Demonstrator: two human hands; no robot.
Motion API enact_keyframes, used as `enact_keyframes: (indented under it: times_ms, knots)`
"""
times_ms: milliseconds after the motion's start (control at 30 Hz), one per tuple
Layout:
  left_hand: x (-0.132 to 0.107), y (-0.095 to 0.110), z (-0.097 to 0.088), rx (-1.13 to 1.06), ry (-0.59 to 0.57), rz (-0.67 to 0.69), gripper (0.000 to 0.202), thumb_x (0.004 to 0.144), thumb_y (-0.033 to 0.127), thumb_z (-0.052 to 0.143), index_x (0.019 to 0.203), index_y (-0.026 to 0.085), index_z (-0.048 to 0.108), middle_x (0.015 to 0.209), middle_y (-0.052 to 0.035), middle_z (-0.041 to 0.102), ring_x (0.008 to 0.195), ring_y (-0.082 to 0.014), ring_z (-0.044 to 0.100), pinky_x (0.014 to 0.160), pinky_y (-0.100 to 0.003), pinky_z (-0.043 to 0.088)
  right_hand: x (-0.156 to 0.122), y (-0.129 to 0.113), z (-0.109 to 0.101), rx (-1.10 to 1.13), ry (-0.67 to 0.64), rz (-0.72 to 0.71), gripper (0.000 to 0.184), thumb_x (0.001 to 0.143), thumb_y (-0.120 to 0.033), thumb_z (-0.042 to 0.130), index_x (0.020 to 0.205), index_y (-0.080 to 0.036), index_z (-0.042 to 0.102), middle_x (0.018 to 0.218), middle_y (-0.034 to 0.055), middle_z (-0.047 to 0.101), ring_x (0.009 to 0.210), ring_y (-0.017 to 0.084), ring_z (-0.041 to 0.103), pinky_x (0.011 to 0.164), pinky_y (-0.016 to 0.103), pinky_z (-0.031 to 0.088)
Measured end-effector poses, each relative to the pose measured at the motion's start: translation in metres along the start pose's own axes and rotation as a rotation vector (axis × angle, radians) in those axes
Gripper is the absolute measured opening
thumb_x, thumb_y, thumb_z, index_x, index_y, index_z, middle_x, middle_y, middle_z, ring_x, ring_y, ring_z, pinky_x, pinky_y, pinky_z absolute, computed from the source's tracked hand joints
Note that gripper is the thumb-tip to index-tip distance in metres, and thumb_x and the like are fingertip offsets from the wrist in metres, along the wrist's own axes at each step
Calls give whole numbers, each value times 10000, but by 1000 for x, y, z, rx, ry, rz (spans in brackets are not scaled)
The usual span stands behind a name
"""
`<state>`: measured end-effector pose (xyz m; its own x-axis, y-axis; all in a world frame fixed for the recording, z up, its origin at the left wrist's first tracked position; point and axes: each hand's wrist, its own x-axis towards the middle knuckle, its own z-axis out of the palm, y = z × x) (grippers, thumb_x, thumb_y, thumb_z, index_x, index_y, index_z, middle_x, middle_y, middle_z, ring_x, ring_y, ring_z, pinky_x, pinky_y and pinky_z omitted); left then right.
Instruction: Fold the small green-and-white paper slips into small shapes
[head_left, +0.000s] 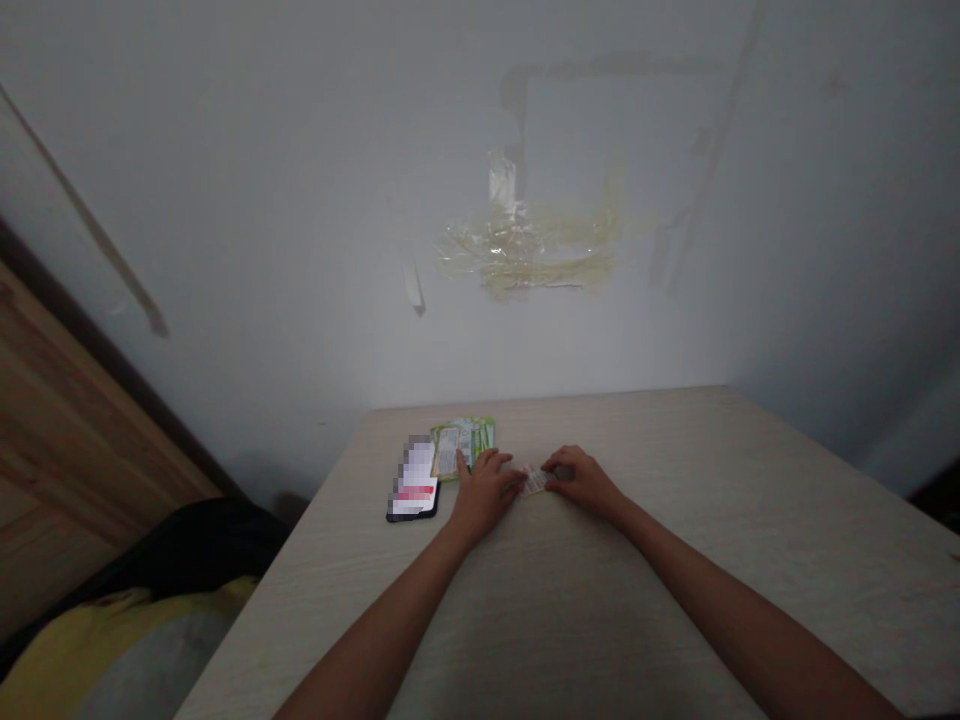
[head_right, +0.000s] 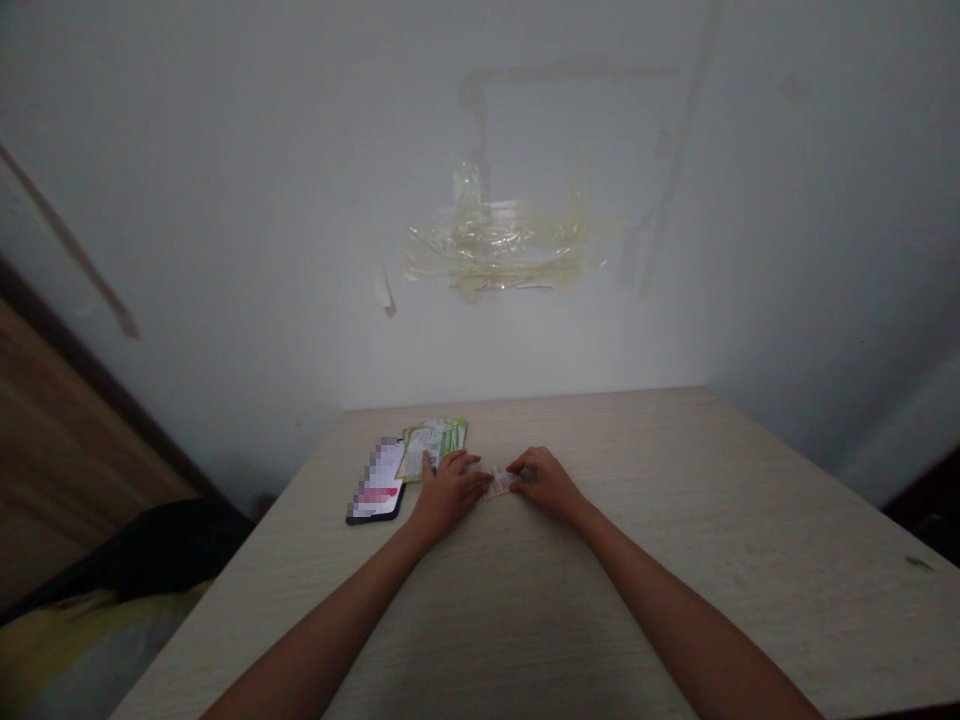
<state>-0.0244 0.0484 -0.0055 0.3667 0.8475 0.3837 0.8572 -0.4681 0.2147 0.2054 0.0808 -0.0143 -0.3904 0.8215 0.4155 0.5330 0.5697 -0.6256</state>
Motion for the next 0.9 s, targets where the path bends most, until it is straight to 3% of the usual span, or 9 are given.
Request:
enact_keyframes:
  times_ms: [267, 400, 533, 700, 900]
  knots:
    - [0, 1, 4, 40, -1, -89, 331, 877, 523, 523, 1187, 447, 611, 1340, -22, 543, 1349, -332, 314, 1033, -756, -61, -2, 2, 0, 78, -36, -62, 216, 746, -151, 669, 952, -207, 707, 926, 57, 697, 935, 204, 613, 894, 367, 462]
    - [1, 1, 1, 20, 13, -91, 267, 874, 493, 544, 1114, 448, 653, 1340, -19, 536, 1343, -342, 318, 1019, -775, -29, -1, 1, 1, 32, -20, -125, 271, 764, -108, 628, 987, -233, 718, 1036, 65, 688, 1031, 212, 590, 953, 392, 440]
    - [1, 2, -2, 11, 44, -81, 220, 869, 467, 563, 1025, 383, 693, 1343, -28, 527, 1340, -338, 325, 1030, -769, -16, 0, 1, 2, -43, -118, -205, 309, 818, -132, 594, 1042, -308, 713, 1172, 29, 675, 1165, 223, 533, 1022, 455, 382]
    - [0, 4, -4, 30, 73, -41, 183, 858, 410, 598, 994, 319, 680, 1324, -43, 543, 1339, -311, 340, 1061, -739, -22, 1, 0, 3, -64, -144, -259, 351, 831, -106, 553, 1080, -301, 705, 1154, 27, 688, 1156, 217, 539, 1039, 452, 371]
    - [0, 6, -8, -37, 48, 54, 179, 818, 422, 647, 964, 323, 679, 1231, 6, 617, 1335, -292, 348, 1081, -698, -84, -1, -8, 3, -140, -93, -236, 312, 829, -106, 561, 1043, -259, 727, 1058, 82, 653, 1081, 226, 535, 949, 400, 421]
